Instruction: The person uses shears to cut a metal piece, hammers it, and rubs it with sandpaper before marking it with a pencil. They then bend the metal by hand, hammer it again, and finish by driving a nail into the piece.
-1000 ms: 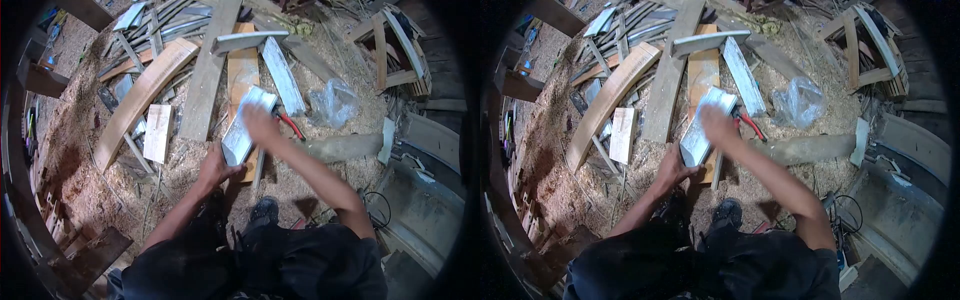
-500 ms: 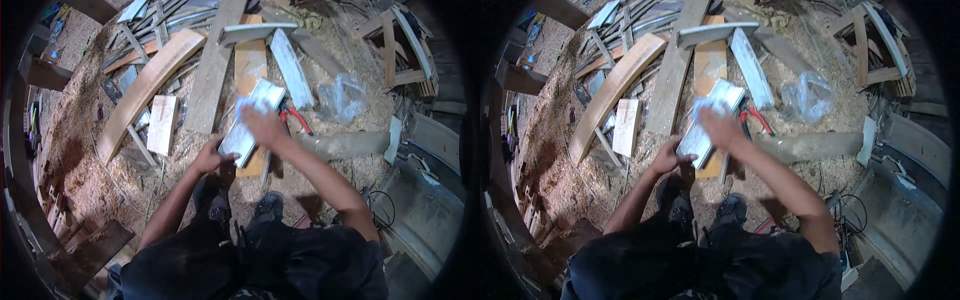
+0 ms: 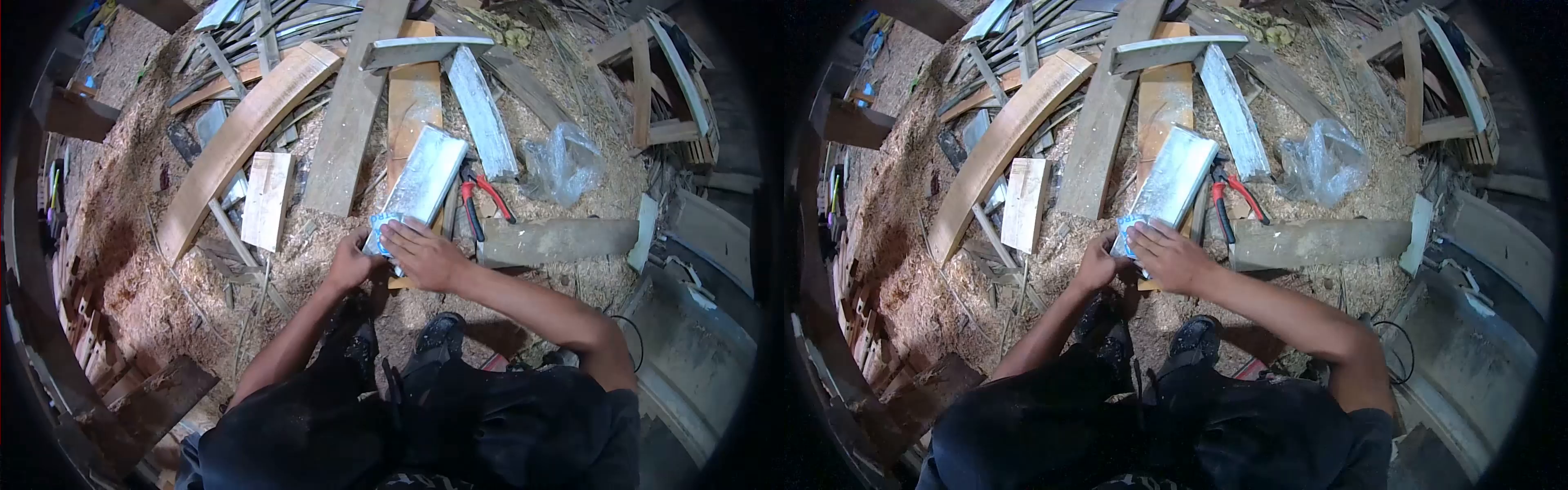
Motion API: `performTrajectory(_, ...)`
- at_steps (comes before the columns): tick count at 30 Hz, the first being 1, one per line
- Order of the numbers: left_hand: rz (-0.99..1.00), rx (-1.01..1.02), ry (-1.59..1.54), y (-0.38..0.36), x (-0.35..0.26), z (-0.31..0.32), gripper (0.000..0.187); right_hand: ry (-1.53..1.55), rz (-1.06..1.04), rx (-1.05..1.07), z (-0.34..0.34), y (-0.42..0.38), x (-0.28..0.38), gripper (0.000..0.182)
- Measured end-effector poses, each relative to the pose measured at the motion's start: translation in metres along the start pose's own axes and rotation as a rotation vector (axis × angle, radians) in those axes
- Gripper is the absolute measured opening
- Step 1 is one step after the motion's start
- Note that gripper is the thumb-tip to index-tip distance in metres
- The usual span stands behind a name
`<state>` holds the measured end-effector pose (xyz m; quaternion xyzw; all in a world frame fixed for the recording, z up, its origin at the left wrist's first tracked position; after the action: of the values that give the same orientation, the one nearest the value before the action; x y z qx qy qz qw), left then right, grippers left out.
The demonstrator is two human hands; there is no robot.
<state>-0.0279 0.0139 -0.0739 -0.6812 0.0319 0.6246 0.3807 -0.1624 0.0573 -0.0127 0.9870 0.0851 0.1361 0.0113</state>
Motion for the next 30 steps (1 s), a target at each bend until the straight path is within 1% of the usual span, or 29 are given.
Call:
performTrajectory(3, -0.241, 0.019, 0.041, -0.011, -0.008, 0.009, 0.04, 0.05, 0.411, 0.078, -0.02, 0.003, -0.083, 0.039)
performTrajectory(4, -0.266, 0.036, 0.103, -0.014, -0.011, 0.009, 0.041, -0.195, 0.211, -0.237, -0.045, 0.013, -0.092, 0.04)
performTrajectory(5, -0.251, 0.024, 0.086, -0.016, -0.01, 0.007, 0.042, -0.152, 0.18, -0.118, -0.023, 0.007, -0.085, 0.04)
performTrajectory(7, -0.186, 0.01, 0.044, -0.007, -0.009, 0.009, 0.043, -0.095, 0.115, 0.102, -0.008, 0.004, -0.041, 0.042)
performTrajectory(8, -0.22, -0.024, 0.087, -0.002, 0.013, 0.001, 0.045, 0.078, -0.127, -0.148, 0.007, -0.009, 0.006, 0.04)
performTrajectory(10, -0.212, 0.012, 0.022, -0.007, -0.001, 0.007, 0.05, 0.002, -0.137, -0.336, -0.012, -0.019, 0.012, 0.039)
performTrajectory(11, -0.211, 0.024, -0.014, -0.009, -0.004, 0.011, 0.052, -0.1, -0.105, -0.291, -0.012, -0.01, -0.017, 0.043)
performTrajectory(12, -0.227, 0.013, -0.035, -0.008, 0.002, 0.01, 0.053, -0.178, 0.163, -0.066, -0.011, 0.003, -0.058, 0.042)
performTrajectory(13, -0.25, 0.021, -0.01, -0.015, 0.006, 0.01, 0.054, -0.254, 0.228, -0.149, -0.015, 0.012, -0.091, 0.044)
performTrajectory(15, -0.247, 0.048, 0.043, -0.009, -0.004, 0.011, 0.057, -0.262, 0.27, -0.245, -0.011, 0.019, -0.092, 0.044)
performTrajectory(16, -0.197, 0.007, 0.056, -0.006, 0.001, 0.008, 0.057, -0.185, 0.126, -0.2, -0.007, 0.015, -0.061, 0.044)
performTrajectory(17, -0.099, 0.011, 0.102, -0.001, 0.006, 0.006, 0.058, -0.113, -0.023, -0.153, -0.002, 0.001, -0.017, 0.045)
performTrajectory(18, -0.009, 0.013, 0.147, 0.001, 0.012, 0.002, 0.058, -0.01, -0.123, -0.22, 0.002, -0.01, 0.027, 0.043)
performTrajectory(19, 0.076, 0.015, 0.197, -0.002, -0.009, 0.006, 0.059, 0.083, -0.146, -0.319, -0.009, -0.02, 0.038, 0.045)
performTrajectory(20, -0.154, 0.001, 0.139, -0.011, -0.006, 0.007, 0.056, 0.006, -0.117, -0.314, -0.009, -0.016, 0.019, 0.045)
performTrajectory(21, -0.138, 0.017, 0.139, -0.006, -0.011, 0.01, 0.057, -0.08, -0.097, -0.319, -0.01, 0.003, -0.013, 0.046)
performTrajectory(22, -0.134, 0.029, 0.133, -0.009, -0.01, 0.012, 0.058, -0.191, 0.232, 0.031, -0.006, 0.025, -0.064, 0.048)
performTrajectory(23, -0.127, 0.032, 0.119, -0.011, -0.01, 0.015, 0.058, -0.308, 0.185, -0.134, -0.019, 0.037, -0.09, 0.048)
performTrajectory(25, -0.105, 0.023, 0.106, -0.01, -0.008, 0.016, 0.056, -0.433, 0.204, 0.051, -0.014, 0.05, -0.091, 0.049)
performTrajectory(27, -0.074, 0.005, 0.109, -0.007, -0.004, 0.014, 0.056, -0.345, 0.13, 0.089, 0.023, 0.039, -0.033, 0.046)
performTrajectory(28, 0.057, 0.032, 0.222, 0.0, 0.012, 0.007, 0.061, -0.071, 0.086, -0.088, 0.008, 0.027, 0.007, 0.045)
performTrajectory(29, 0.041, 0.027, 0.158, 0.0, 0.007, 0.007, 0.061, -0.132, 0.041, -0.165, 0.02, 0.024, 0.006, 0.045)
performTrajectory(30, 0.002, 0.025, 0.094, -0.006, -0.001, 0.009, 0.062, 0.042, 0.107, -0.057, 0.002, 0.026, -0.002, 0.045)
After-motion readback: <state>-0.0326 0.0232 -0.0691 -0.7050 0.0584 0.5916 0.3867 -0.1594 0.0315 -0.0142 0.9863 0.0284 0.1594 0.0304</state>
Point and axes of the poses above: each hand's wrist, its own y-axis towards the middle knuckle, its own z-axis out of the palm, x = y × z, the point moved 8 cm from there along y, towards the middle knuckle, and after that the axes turned 9 degrees about -x, right-handed, at the moved point
